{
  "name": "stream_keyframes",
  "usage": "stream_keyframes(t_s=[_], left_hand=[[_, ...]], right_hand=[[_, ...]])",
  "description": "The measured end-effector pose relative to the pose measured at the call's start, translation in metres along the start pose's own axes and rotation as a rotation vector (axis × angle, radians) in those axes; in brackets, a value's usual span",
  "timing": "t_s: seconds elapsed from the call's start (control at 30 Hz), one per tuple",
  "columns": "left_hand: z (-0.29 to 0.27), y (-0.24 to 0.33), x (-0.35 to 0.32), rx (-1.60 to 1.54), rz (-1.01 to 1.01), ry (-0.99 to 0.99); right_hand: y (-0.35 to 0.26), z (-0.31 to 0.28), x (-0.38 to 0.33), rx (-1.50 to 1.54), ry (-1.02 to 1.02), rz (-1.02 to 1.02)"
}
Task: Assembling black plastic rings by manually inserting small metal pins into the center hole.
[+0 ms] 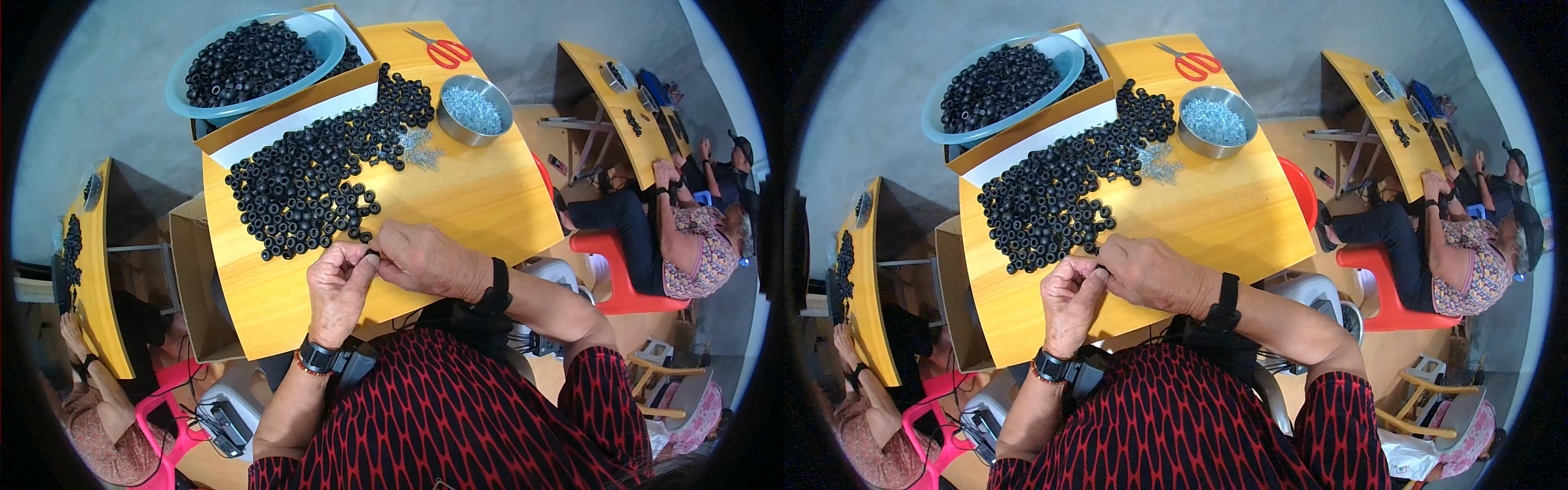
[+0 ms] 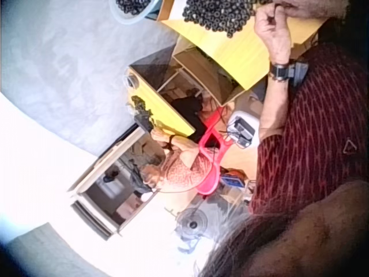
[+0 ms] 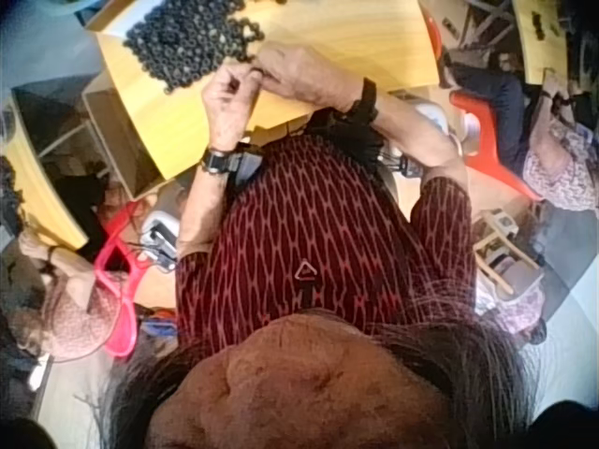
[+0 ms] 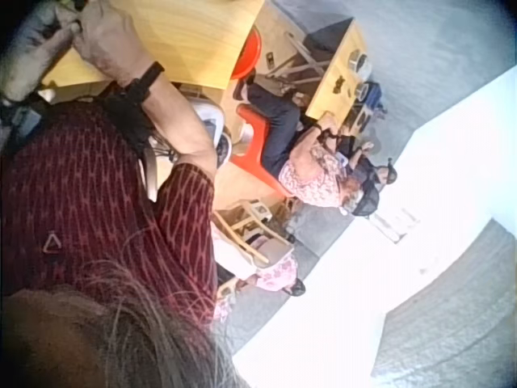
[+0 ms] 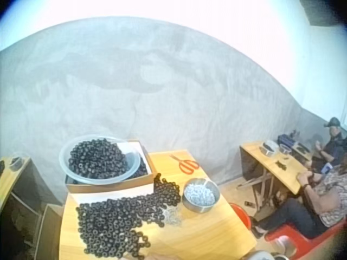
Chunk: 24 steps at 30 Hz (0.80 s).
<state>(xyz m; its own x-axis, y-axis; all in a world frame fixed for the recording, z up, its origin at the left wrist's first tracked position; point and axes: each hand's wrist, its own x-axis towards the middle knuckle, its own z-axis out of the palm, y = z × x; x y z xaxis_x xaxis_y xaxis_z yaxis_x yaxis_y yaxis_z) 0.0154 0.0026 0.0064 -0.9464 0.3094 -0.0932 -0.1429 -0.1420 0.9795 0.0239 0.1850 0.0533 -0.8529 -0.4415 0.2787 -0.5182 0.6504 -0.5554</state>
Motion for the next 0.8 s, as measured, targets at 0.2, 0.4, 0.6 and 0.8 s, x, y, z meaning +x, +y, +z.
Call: stream_keyframes(t_s=[0.2, 0.4, 0.6, 0.8], left_hand=[[-0.0022, 0.0022, -0.0001, -0.013, -0.031, 0.008], [-0.0051, -0.0018, 0.0, -0.029, -0.02, -0.001], [-0.0024, 0.0017, 0.0003, -0.065, -0.031, 0.002], [-0.0023, -0.0014, 0.0005, -0.082, -0.038, 0.009]], right_hand=[[-0.0005, 0.0012, 0.0011, 0.013, 0.008, -0.032], [-0.0012, 0.0027, 0.001, 0.003, -0.007, -0.024], [-0.0041, -0.0003, 0.0022, 0.02, -0.004, -0.009], [-0.0022, 0.0065, -0.0047, -0.046, 0.071, -0.067]])
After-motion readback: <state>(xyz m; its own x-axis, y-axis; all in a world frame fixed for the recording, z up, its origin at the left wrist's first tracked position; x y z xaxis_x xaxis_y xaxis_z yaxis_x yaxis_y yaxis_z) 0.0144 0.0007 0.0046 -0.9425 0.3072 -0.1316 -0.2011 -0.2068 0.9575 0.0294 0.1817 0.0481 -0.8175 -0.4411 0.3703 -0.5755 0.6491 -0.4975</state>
